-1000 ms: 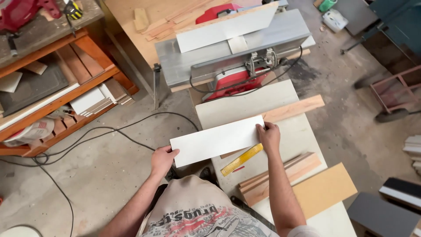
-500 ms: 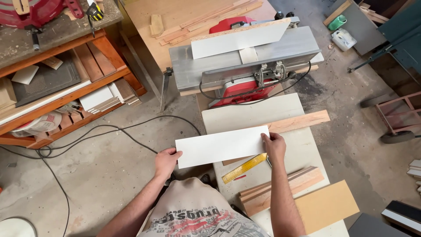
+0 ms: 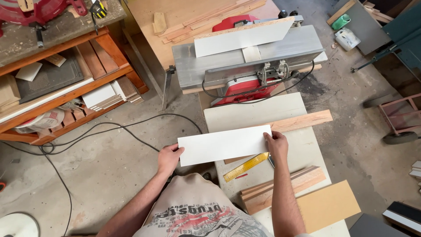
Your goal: The person uses a miter saw to cut a white rectangular board into smaller pieces. After each cut, the person moves to a table saw to process the cut piece before returning to the miter saw to repeat the cutting process.
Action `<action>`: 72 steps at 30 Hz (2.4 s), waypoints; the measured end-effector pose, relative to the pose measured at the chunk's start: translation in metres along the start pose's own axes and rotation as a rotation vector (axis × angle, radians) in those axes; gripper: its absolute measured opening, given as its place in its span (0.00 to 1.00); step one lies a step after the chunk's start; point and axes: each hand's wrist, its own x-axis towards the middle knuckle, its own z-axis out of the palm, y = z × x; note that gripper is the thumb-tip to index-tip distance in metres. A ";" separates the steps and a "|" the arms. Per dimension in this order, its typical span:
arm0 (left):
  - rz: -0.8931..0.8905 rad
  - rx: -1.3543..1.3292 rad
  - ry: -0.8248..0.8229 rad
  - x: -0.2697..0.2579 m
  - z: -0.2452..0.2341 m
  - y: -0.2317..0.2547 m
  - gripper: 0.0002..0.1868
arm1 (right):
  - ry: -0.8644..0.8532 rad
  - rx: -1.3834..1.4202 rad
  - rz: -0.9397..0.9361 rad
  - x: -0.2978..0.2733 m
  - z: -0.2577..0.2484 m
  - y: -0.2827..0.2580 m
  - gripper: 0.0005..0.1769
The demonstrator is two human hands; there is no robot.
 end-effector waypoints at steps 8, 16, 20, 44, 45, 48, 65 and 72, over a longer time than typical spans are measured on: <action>-0.103 -0.204 0.005 0.014 0.006 -0.018 0.28 | 0.001 -0.052 0.008 0.007 -0.003 0.009 0.25; -0.030 -0.081 -0.017 0.007 0.001 -0.011 0.24 | -0.011 -0.071 -0.039 0.035 0.002 0.033 0.25; -0.008 0.015 -0.018 0.011 0.001 -0.014 0.27 | -0.017 -0.057 -0.062 0.037 0.001 0.034 0.25; 0.013 0.108 -0.057 0.005 -0.004 -0.003 0.30 | -0.052 -0.119 -0.062 0.036 -0.004 0.025 0.26; 0.017 0.109 -0.065 0.004 -0.004 -0.002 0.30 | -0.051 -0.119 -0.062 0.036 -0.005 0.025 0.26; 0.003 0.137 -0.087 -0.018 -0.013 0.020 0.29 | -0.067 -0.125 -0.061 0.033 -0.006 0.022 0.26; -0.203 -0.728 -0.008 -0.033 -0.118 0.029 0.23 | -0.266 0.720 0.061 -0.064 0.005 -0.115 0.12; -0.134 -0.864 0.190 0.048 -0.190 -0.041 0.16 | -0.478 0.823 -0.082 -0.093 0.079 -0.184 0.14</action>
